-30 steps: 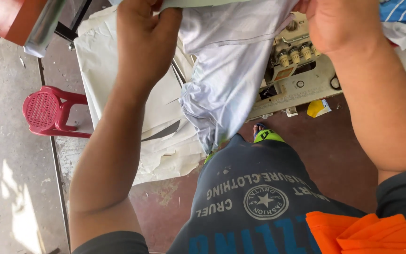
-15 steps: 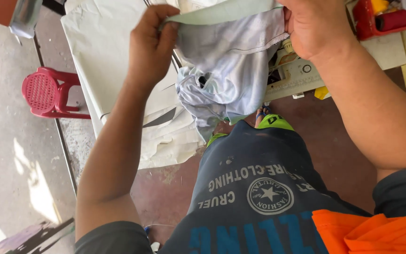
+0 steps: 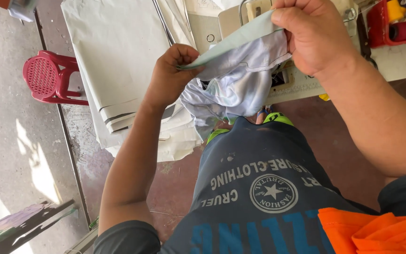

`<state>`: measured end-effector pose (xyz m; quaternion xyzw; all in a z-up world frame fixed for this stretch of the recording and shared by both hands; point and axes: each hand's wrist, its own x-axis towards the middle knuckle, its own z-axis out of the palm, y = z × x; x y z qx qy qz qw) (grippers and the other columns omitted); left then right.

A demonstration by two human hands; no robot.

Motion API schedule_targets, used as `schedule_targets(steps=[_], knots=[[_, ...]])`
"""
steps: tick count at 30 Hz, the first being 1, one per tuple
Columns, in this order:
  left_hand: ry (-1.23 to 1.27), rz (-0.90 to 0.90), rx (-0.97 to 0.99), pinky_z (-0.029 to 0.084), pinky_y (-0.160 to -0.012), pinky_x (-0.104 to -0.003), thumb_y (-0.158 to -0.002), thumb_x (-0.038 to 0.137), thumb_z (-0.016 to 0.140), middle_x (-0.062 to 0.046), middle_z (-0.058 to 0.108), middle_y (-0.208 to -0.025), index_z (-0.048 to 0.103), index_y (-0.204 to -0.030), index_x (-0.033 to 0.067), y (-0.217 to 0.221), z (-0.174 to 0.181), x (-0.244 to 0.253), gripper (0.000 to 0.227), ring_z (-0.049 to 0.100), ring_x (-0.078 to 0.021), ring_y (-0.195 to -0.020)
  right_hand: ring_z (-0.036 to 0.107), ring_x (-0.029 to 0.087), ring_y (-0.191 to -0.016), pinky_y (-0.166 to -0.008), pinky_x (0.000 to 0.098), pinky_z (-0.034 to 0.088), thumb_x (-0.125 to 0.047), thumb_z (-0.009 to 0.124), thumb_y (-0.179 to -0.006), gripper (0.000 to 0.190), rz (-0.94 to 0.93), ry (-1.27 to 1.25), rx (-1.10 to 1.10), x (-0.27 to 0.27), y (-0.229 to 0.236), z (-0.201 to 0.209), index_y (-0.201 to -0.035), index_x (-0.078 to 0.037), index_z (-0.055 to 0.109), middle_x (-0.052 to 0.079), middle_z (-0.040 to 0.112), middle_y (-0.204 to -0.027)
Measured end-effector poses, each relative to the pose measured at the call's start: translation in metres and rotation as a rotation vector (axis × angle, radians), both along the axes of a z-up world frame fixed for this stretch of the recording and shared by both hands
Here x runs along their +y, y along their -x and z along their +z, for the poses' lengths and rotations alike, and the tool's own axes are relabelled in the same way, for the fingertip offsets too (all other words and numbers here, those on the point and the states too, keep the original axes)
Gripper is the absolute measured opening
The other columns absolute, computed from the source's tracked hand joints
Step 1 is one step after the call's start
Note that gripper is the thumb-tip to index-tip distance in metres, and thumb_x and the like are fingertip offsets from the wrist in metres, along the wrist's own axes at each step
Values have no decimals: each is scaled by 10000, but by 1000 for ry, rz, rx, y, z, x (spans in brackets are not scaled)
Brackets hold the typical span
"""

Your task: Overlocking the edges of fabric pieces using an industrial sewing machine and trimming threads with scissors.

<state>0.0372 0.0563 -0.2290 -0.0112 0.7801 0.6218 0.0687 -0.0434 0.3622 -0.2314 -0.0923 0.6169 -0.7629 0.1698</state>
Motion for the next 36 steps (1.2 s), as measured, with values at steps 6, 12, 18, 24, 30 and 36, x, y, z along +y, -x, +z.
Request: schedule_targets(steps=[6,12,18,24,30,36], knots=[[248,-132,163,478,-733,-241,-889,-95,608,-4,628,-981,634,-1057,126,-23,49,-14,279,567,-108,-849,567,91,-736,-666,258,456,-56,598,-1060,121,-110,-26,-77,13,-21,-8,-997,-147,648,-29,597,-819],[-32,-91,188,457,-745,-239,-1035,-88,511,0,655,-950,700,-1091,109,-32,17,-42,279,560,-100,-835,633,108,-712,-635,233,529,-57,616,-1111,46,-95,-61,41,17,-69,-32,-1126,-99,627,24,626,-860],[126,-63,19,546,-765,-263,-872,-12,457,-60,688,-916,739,-1009,40,-18,-28,-53,318,611,-142,-847,623,182,-952,-888,315,517,-34,637,-1065,97,1,-384,298,-1,-87,-75,-1157,-27,667,98,687,-1053],[498,-190,295,501,-986,-554,-941,176,803,-230,676,-1212,726,-1196,45,-29,-90,11,298,621,-487,-1171,656,196,-665,-616,355,509,-63,652,-1044,168,114,-411,372,-17,-90,-111,-1180,-78,749,111,725,-756],[312,-277,257,287,-1192,-557,-889,324,867,-43,733,-1137,771,-1057,152,-27,-102,70,259,488,-420,-1367,727,310,-791,-666,400,577,-166,674,-1059,117,196,-505,598,-1,-77,-122,-1165,-154,720,114,743,-807],[386,-231,241,397,-1087,-534,-915,282,854,-41,676,-803,752,-943,132,-35,-79,74,183,695,-306,-893,739,247,-847,-726,393,580,-182,677,-1055,188,269,-323,461,8,-76,-119,-1239,-140,683,63,777,-900]])
